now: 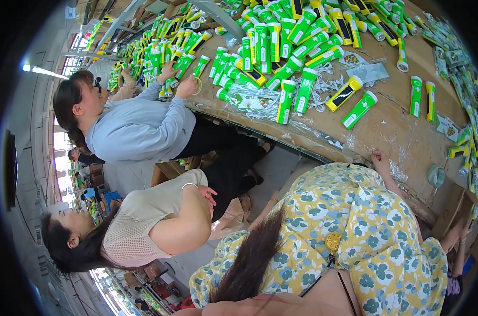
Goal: Inspecting and packing green and yellow handheld flashlights into plastic bags on a factory assembly line.
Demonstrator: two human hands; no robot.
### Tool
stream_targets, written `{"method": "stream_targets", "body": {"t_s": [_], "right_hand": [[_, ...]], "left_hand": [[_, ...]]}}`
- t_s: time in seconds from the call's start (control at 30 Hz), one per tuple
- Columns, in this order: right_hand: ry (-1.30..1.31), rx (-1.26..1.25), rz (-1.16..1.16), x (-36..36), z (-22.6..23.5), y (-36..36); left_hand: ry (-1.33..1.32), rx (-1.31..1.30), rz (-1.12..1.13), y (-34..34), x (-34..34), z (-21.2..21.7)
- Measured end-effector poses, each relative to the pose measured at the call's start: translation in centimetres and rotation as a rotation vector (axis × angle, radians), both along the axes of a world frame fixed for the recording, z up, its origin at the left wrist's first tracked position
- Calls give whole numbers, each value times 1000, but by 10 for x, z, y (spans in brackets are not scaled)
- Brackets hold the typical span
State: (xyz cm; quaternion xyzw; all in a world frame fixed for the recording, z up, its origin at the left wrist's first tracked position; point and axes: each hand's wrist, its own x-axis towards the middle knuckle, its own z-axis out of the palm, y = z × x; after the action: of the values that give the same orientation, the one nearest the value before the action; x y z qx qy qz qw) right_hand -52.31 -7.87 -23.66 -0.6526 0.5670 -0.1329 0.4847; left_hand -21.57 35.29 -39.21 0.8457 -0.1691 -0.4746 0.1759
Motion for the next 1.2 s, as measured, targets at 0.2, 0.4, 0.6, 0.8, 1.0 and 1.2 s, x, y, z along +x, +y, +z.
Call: {"method": "stream_targets", "body": {"t_s": [0.2, 0.4, 0.6, 0.8, 1.0, 1.2], "right_hand": [[17, -7, -28, -40, -6, -1], [-90, -63, 1, 20, 13, 6], [-15, -56, -49, -12, 25, 16], [8, -65, -33, -19, 26, 21], [25, -85, -115, -13, 39, 26], [176, -117, -123, -13, 74, 35]], "left_hand": [[107, 22, -76, -52, -7, 63], [-106, -236, 437, -47, 73, 56], [126, -509, 826, -155, 94, 159], [147, -665, 1064, -200, 141, 230], [13, -823, 1172, -226, 208, 256], [-155, -918, 1486, -236, 318, 256]]}}
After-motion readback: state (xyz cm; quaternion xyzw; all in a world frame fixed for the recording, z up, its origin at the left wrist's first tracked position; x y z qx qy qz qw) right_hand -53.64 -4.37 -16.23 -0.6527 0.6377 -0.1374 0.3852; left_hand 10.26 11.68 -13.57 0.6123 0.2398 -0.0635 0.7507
